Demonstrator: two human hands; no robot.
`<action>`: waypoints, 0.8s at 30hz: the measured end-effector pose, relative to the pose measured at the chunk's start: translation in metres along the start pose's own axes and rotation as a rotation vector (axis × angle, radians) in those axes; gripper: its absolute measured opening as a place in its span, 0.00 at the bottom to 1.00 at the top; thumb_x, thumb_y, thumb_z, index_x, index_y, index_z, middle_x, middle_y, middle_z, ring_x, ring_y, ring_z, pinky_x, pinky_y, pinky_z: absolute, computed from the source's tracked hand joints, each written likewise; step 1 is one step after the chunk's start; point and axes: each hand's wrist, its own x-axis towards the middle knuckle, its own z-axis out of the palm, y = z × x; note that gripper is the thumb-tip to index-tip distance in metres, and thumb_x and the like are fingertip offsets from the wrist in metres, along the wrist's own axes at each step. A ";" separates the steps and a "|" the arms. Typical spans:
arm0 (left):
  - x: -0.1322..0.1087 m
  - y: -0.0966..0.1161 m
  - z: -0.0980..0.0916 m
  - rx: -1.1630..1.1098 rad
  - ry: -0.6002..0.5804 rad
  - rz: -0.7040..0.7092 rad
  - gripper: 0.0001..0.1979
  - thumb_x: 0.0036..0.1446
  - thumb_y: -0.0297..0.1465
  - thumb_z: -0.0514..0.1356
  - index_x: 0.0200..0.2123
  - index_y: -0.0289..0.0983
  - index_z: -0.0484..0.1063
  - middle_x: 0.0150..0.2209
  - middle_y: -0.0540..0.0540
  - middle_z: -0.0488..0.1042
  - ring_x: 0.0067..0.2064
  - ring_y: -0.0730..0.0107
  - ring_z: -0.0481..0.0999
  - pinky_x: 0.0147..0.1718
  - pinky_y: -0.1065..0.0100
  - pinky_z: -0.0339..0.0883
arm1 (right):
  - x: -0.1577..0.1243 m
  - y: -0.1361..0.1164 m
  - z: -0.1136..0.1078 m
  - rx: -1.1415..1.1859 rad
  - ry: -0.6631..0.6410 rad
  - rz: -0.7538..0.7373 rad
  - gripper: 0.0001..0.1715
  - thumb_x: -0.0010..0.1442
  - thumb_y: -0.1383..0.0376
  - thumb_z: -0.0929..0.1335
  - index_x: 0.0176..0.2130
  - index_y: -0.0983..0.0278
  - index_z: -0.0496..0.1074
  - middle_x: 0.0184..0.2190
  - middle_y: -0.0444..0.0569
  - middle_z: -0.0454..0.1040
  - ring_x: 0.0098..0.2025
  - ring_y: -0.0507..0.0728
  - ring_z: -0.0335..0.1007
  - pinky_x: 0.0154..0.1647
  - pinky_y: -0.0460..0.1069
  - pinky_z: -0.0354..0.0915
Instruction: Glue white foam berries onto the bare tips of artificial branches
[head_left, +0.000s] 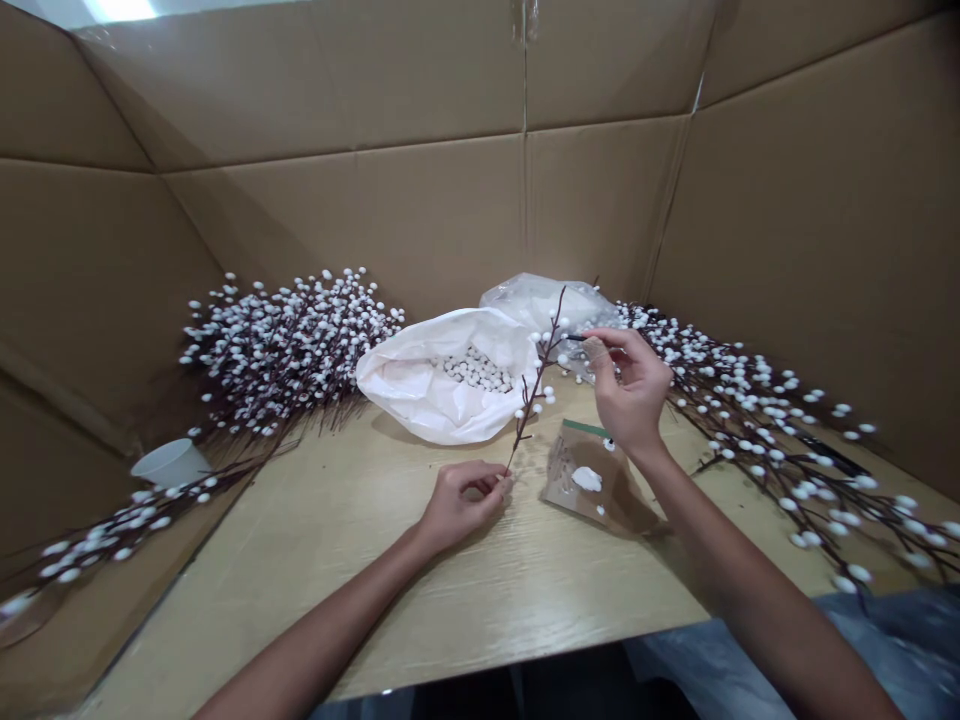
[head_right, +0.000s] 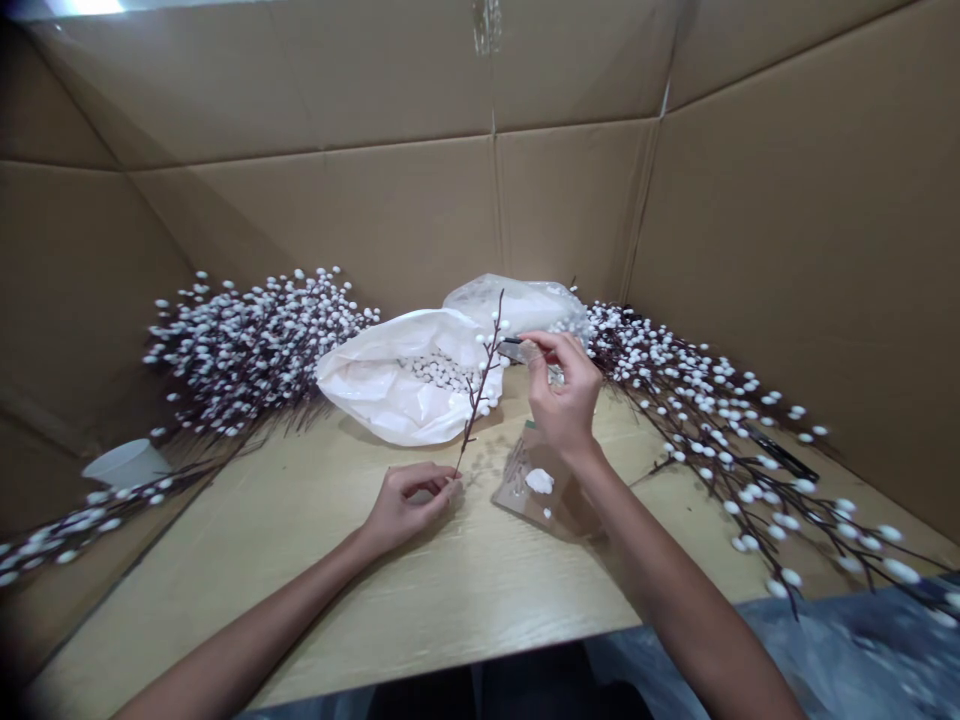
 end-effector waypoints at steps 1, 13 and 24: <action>0.000 0.000 0.000 -0.002 0.002 -0.001 0.11 0.52 0.32 0.60 0.32 0.30 0.79 0.24 0.42 0.78 0.24 0.72 0.74 0.23 0.75 0.68 | 0.000 0.000 0.000 -0.007 0.000 0.005 0.09 0.61 0.61 0.66 0.36 0.62 0.75 0.33 0.49 0.75 0.37 0.56 0.71 0.36 0.50 0.66; 0.000 -0.001 0.000 -0.018 -0.004 0.000 0.11 0.51 0.31 0.61 0.33 0.30 0.80 0.26 0.41 0.79 0.25 0.71 0.75 0.24 0.74 0.70 | 0.000 0.006 0.001 -0.003 0.004 0.036 0.09 0.61 0.61 0.66 0.37 0.62 0.75 0.34 0.49 0.75 0.37 0.56 0.71 0.35 0.50 0.66; -0.001 -0.002 0.000 -0.009 -0.007 0.009 0.12 0.52 0.31 0.60 0.33 0.28 0.79 0.25 0.40 0.78 0.25 0.71 0.75 0.24 0.74 0.69 | 0.000 0.007 0.001 0.016 0.016 0.049 0.09 0.60 0.61 0.66 0.36 0.63 0.75 0.34 0.49 0.75 0.36 0.55 0.70 0.33 0.50 0.67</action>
